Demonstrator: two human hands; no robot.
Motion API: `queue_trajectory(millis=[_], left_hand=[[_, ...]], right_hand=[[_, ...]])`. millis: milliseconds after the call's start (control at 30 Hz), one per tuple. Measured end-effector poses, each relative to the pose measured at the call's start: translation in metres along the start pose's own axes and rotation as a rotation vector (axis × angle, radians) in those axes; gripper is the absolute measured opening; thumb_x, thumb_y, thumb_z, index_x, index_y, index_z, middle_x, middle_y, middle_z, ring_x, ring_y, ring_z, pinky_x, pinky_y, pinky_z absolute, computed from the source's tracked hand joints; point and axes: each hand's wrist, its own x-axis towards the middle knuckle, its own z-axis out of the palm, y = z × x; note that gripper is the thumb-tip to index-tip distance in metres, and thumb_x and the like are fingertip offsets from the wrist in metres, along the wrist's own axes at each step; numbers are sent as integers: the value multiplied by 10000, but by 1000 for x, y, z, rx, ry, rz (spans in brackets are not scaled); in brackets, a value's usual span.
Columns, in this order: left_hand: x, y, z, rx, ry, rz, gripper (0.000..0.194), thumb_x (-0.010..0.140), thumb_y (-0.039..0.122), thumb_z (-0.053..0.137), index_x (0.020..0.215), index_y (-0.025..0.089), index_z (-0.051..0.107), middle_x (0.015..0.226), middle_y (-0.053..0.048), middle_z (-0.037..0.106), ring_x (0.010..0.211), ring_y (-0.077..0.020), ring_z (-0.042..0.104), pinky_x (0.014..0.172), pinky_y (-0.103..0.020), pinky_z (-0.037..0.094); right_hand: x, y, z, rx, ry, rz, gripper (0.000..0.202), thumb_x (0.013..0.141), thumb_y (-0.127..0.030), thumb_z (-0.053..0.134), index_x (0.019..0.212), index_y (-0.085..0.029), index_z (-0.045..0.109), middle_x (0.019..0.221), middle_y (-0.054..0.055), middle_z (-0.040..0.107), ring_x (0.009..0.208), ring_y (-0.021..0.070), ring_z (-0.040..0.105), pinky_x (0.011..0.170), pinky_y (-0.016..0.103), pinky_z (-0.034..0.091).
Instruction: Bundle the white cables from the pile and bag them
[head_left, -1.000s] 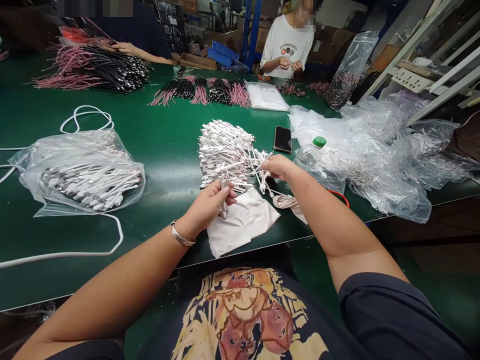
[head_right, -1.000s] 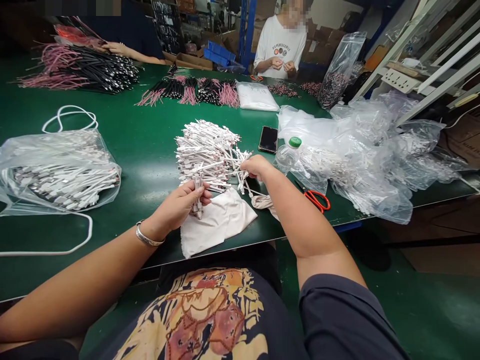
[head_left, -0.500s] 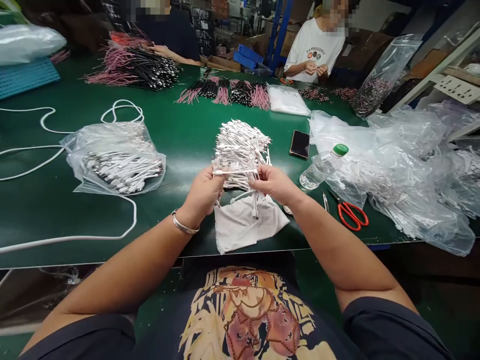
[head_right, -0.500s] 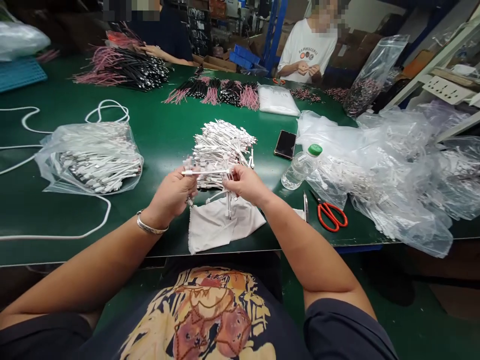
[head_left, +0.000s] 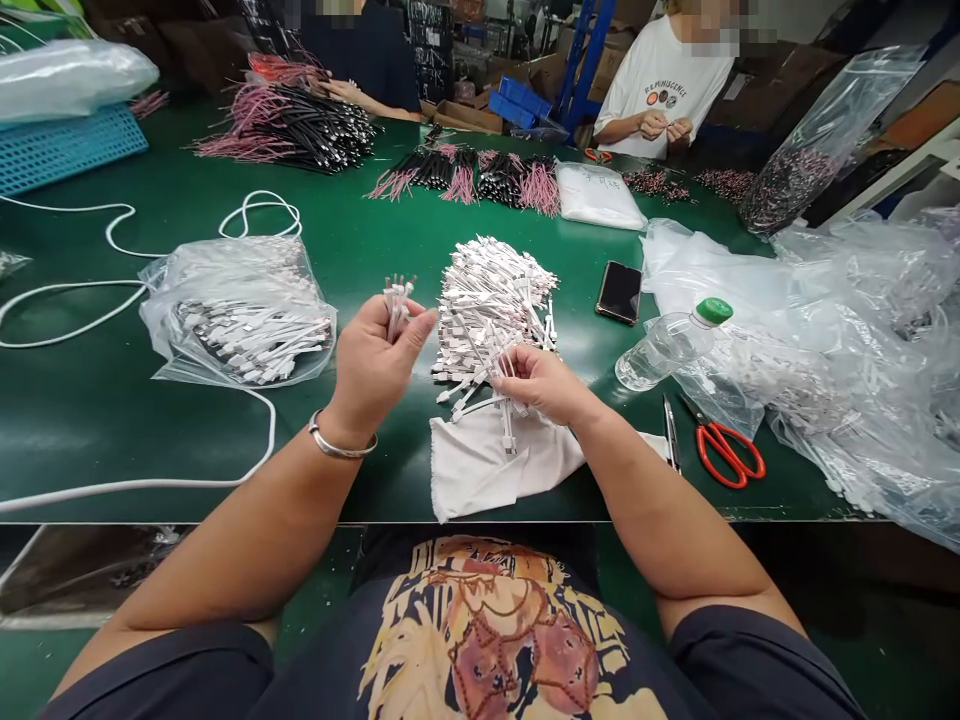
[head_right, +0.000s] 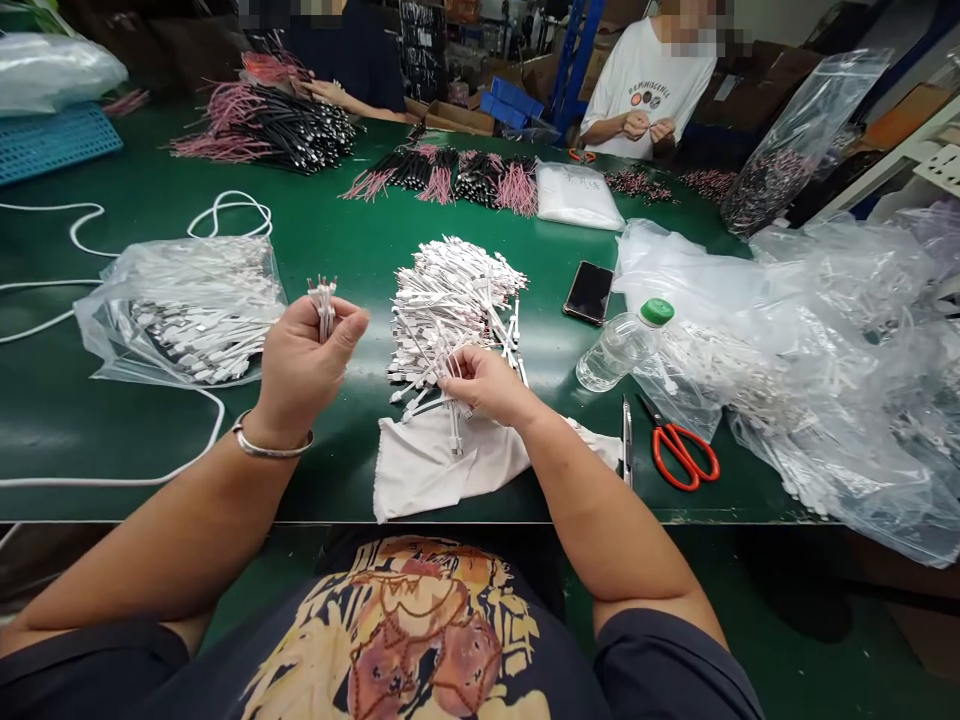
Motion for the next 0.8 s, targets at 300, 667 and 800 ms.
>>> queue_trajectory(millis=[300, 667, 800], left_hand=[[-13, -9, 15, 1065, -459, 595, 405, 848, 184, 471, 1247, 156, 536, 852, -74, 678, 734, -220, 608, 589, -313, 396], [-6, -14, 7, 871, -699, 262, 248, 842, 401, 520, 857, 185, 641, 746, -37, 655, 617, -156, 529, 547, -256, 311], [-7, -24, 14, 809, -746, 268, 198, 796, 359, 579, 879, 192, 644, 781, -37, 670, 622, -154, 532, 551, -250, 295]], right_hand=[[1, 3, 0, -50, -35, -27, 207, 663, -272, 656, 784, -171, 523, 677, -41, 491, 591, 95, 436, 555, 236, 343], [0, 10, -3, 47, -48, 45, 251, 650, -287, 681, 800, -169, 519, 632, -59, 483, 520, 74, 409, 485, 211, 297], [0, 12, -2, 32, -54, 38, 235, 664, -285, 675, 794, -174, 514, 606, -68, 473, 476, 63, 385, 452, 203, 280]])
